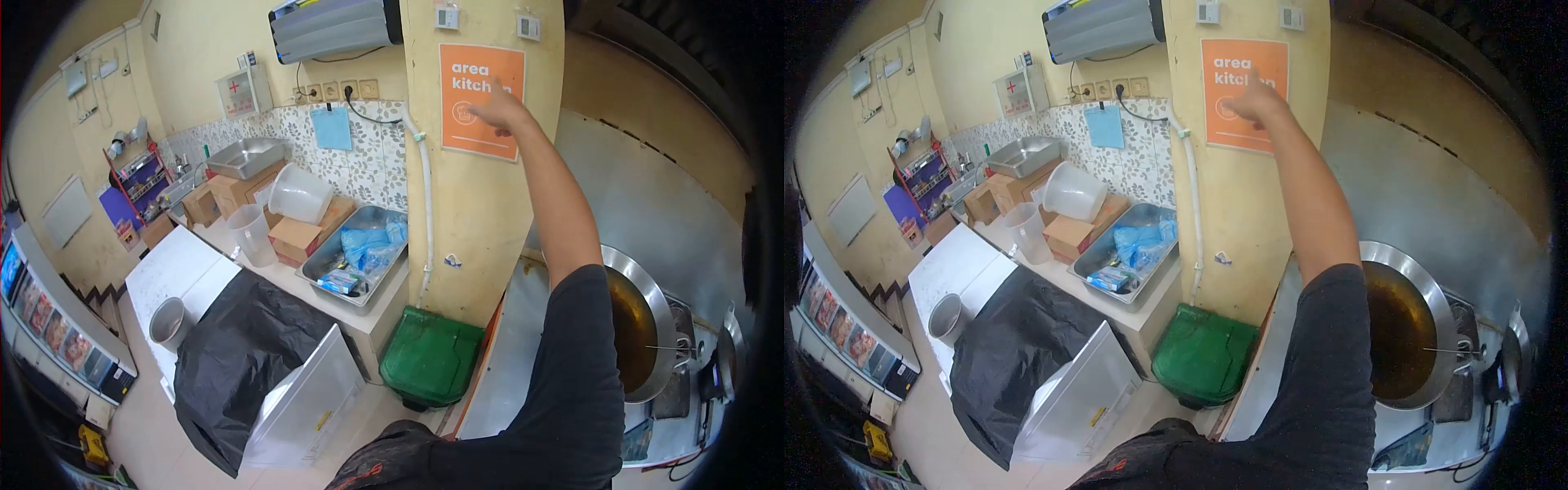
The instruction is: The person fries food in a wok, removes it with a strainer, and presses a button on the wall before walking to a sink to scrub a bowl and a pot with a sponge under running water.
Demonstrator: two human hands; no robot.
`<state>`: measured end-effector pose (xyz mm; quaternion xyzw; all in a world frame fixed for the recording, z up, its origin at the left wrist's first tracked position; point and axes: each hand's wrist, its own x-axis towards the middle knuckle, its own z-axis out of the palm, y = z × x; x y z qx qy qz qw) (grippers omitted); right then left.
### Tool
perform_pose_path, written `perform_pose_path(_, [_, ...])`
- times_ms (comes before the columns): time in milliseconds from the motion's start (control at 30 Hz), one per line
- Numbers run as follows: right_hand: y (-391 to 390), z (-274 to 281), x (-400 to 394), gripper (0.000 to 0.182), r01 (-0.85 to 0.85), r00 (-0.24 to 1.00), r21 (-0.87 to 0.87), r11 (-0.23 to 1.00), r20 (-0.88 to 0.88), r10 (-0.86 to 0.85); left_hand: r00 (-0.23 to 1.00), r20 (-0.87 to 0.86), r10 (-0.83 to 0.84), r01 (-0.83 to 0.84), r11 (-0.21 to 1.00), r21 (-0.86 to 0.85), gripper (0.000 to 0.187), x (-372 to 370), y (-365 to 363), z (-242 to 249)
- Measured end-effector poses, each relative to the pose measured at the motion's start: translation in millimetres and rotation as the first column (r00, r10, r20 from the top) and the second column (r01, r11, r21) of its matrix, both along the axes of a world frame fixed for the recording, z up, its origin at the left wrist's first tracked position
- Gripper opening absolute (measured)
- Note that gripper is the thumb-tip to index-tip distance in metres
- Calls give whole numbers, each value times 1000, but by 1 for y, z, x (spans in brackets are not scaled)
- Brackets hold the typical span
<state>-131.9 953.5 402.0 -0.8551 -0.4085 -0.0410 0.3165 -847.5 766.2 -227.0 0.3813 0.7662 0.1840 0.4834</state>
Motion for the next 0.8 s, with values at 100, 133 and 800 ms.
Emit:
perform_pose_path(100, [-5,16,64,107,96,979,163,982,164,-123,1000,3,-2,2,1000,-19,79,0,0,-1])
perform_pose_path(133, [-7,21,80,105,146,954,198,969,230,-191,1000,-1,-3,3,1000,-26,79,-1,0,-1])
perform_pose_path(800, [12,67,108,117,167,974,202,965,121,-194,996,-74,42,-50,993,-108,76,23,1,6])
